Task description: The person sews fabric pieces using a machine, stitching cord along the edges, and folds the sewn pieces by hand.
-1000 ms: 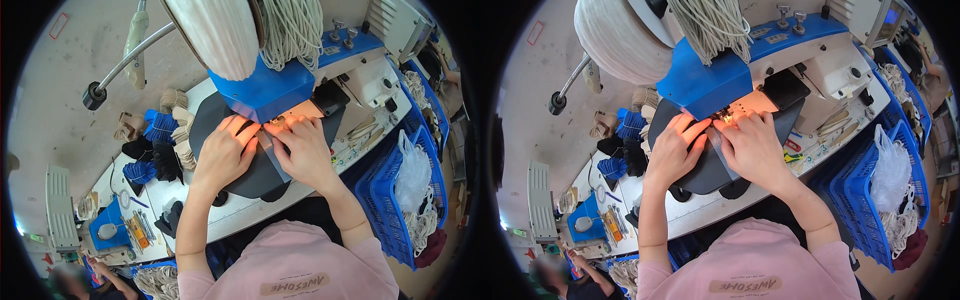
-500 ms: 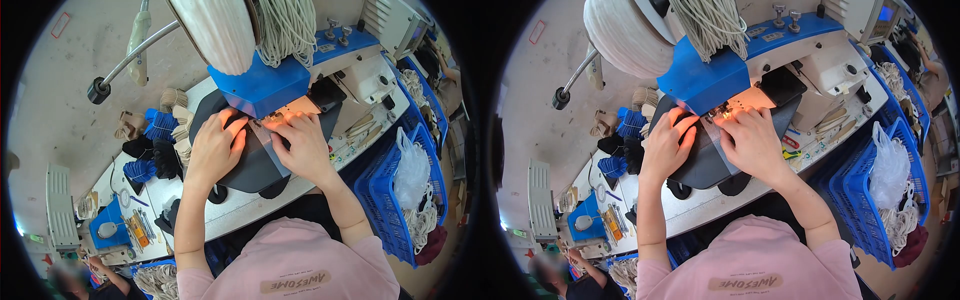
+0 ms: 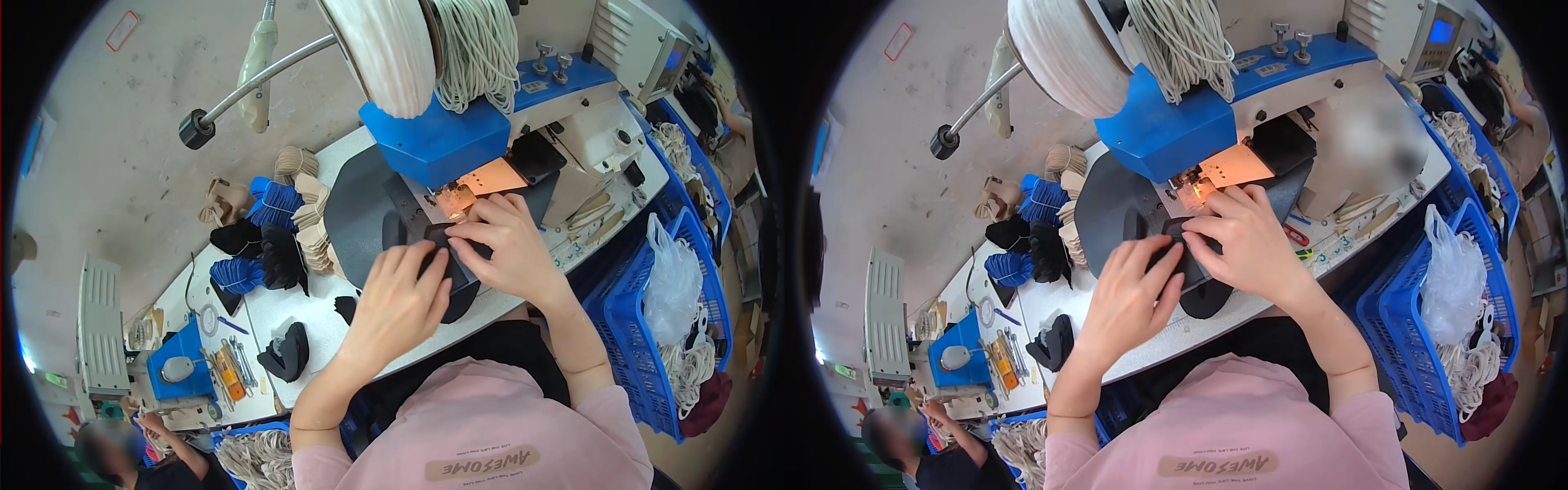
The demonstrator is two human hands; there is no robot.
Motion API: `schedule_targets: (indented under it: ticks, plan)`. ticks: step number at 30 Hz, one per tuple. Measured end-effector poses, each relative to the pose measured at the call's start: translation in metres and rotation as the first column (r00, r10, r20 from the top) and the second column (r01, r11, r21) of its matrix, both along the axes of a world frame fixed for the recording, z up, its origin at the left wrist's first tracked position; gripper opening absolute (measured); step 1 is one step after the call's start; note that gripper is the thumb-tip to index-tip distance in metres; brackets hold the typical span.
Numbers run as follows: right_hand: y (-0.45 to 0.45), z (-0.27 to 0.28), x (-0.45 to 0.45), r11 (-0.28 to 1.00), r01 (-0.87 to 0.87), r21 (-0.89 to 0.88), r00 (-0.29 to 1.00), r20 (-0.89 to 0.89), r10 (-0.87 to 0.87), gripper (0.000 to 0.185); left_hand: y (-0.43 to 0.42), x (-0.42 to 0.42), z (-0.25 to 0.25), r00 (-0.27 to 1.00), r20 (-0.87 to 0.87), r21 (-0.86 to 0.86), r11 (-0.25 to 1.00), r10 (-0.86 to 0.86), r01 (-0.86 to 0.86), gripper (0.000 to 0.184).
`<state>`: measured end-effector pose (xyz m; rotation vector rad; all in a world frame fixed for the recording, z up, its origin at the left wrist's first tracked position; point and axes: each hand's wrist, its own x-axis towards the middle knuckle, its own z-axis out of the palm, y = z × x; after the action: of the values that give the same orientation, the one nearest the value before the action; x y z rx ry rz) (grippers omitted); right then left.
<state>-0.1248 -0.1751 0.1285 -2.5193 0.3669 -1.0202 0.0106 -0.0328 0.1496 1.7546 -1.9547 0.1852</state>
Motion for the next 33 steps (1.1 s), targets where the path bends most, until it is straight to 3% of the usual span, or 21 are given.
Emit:
schedule_targets:
  ticks: [7, 10, 15, 18, 22, 27, 33]
  plan:
    - [0.003, 0.002, -0.006, 0.994, 0.108, 0.009, 0.990, -0.094, -0.106, 0.019, -0.006, -0.003, -0.021, 0.980, -0.132, -0.046, 0.989, -0.148, 0.143, 0.031]
    - [0.004, 0.002, -0.004, 0.992, 0.124, 0.032, 0.992, -0.038, -0.123, 0.021, -0.010, -0.008, -0.016, 0.990, -0.137, -0.090, 0.995, 0.024, -0.036, 0.030]
    - [-0.008, 0.006, -0.006, 0.994, 0.098, 0.057, 0.990, -0.110, -0.092, 0.022, -0.006, 0.002, -0.007, 0.998, -0.063, -0.007, 1.000, 0.009, -0.009, 0.035]
    - [-0.012, 0.008, -0.008, 1.000, 0.000, -0.013, 0.998, -0.057, 0.000, 0.015, -0.003, 0.016, 0.001, 0.997, 0.050, 0.116, 0.992, -0.056, 0.050, 0.041]
    - [-0.019, 0.008, -0.007, 0.989, -0.140, -0.051, 0.983, -0.128, 0.132, 0.010, -0.003, 0.015, -0.003, 0.965, 0.249, 0.100, 0.993, -0.084, 0.061, 0.043]
    - [-0.019, 0.012, -0.007, 0.981, -0.151, -0.120, 0.976, -0.177, 0.129, 0.008, 0.000, -0.004, 0.005, 0.978, 0.210, 0.088, 0.996, -0.015, -0.003, 0.040]
    - [-0.023, 0.023, -0.006, 0.915, -0.231, -0.329, 0.941, -0.316, 0.124, 0.009, 0.001, -0.014, -0.007, 0.995, 0.089, 0.051, 0.998, -0.042, 0.038, 0.041]
